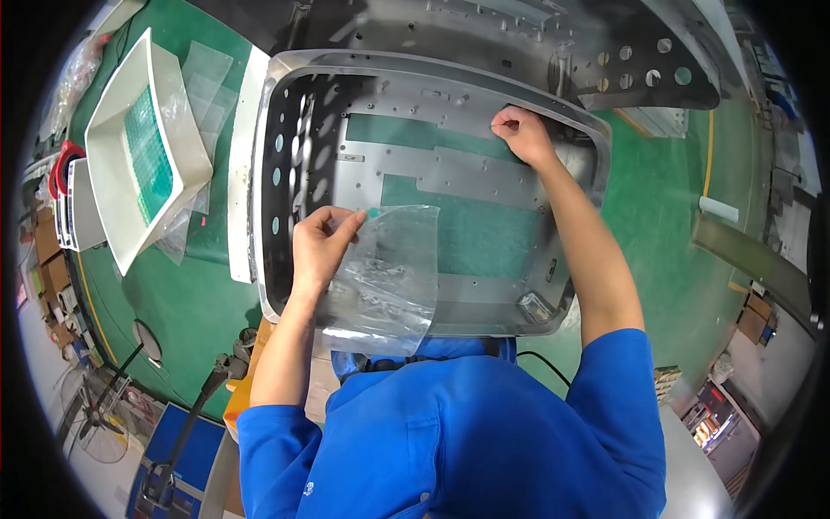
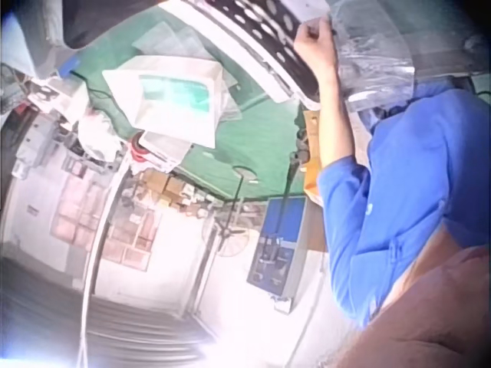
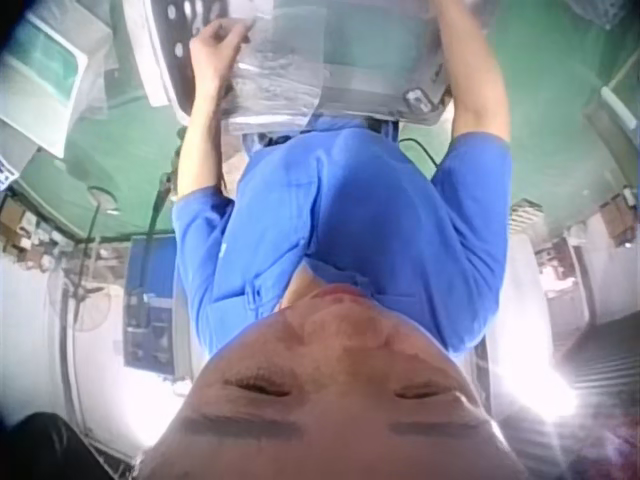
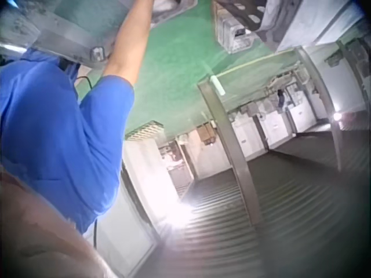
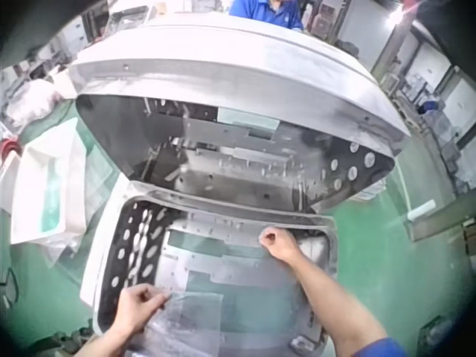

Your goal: Applying small green adhesive labels to specified locations on a metal chassis.

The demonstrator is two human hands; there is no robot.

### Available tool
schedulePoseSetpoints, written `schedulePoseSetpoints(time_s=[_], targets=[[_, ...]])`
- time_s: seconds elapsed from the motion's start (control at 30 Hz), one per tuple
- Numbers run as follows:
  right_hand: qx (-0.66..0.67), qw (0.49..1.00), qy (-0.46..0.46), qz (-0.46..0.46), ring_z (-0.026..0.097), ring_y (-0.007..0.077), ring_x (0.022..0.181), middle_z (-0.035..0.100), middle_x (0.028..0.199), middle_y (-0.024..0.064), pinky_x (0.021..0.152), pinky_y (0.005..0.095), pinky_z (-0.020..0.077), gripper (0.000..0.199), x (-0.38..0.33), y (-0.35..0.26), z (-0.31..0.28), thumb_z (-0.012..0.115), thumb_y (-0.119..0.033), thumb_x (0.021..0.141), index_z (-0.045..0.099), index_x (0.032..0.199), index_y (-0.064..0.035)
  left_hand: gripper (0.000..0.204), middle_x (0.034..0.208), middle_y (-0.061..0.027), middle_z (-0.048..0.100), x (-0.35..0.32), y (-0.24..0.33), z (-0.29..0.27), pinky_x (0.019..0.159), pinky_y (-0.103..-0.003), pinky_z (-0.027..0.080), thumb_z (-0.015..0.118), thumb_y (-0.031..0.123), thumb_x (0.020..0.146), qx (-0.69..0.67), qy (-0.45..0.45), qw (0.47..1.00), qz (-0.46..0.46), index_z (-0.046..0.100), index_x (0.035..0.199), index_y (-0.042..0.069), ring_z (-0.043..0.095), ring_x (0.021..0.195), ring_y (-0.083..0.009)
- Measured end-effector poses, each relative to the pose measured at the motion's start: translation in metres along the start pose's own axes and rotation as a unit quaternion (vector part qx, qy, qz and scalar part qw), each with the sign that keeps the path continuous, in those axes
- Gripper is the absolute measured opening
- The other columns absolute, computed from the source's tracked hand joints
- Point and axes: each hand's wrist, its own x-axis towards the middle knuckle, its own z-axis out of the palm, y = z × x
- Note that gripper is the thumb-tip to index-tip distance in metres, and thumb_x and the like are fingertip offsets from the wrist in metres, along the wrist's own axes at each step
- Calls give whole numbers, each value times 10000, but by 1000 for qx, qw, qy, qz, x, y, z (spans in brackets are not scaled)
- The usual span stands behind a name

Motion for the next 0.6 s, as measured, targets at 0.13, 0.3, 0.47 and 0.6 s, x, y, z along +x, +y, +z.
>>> schedulePoseSetpoints(time_s=[0.13, 0.3, 0.47, 0.6], targets=[[-34, 998, -42, 13, 559, 169, 748, 598, 775, 49, 699, 286, 434, 104, 8, 7, 0, 608, -119, 722, 594, 808, -63, 174, 567, -4, 564, 4, -3, 2, 463, -166, 331, 677, 155, 744, 0, 10, 1000, -10, 616, 734, -8, 452, 499, -26], [-66, 994, -78, 47, 571, 180, 789, 602, 802, 38, 724, 295, 435, 127, 11, 3, -4, 576, -154, 733, 593, 838, -84, 178, 595, 3, 555, 7, 0, 3, 477, -173, 323, 689, 171, 736, 3, 15, 1000, -25, 621, 748, 8, 460, 527, -36], [-78, 992, -91, 47, 576, 183, 812, 610, 837, 41, 740, 293, 436, 141, 11, -3, -7, 571, -168, 734, 593, 851, -92, 171, 575, -2, 561, 7, 1, 7, 452, -165, 313, 685, 156, 739, -2, 21, 999, -25, 620, 746, -2, 442, 499, -24], [-76, 991, -98, 57, 579, 182, 828, 614, 850, 45, 751, 288, 437, 143, 13, 0, -5, 565, -170, 737, 595, 852, -89, 172, 567, 3, 557, 9, 1, 9, 447, -162, 304, 688, 162, 736, 8, 22, 999, -27, 623, 747, 3, 432, 492, -19]])
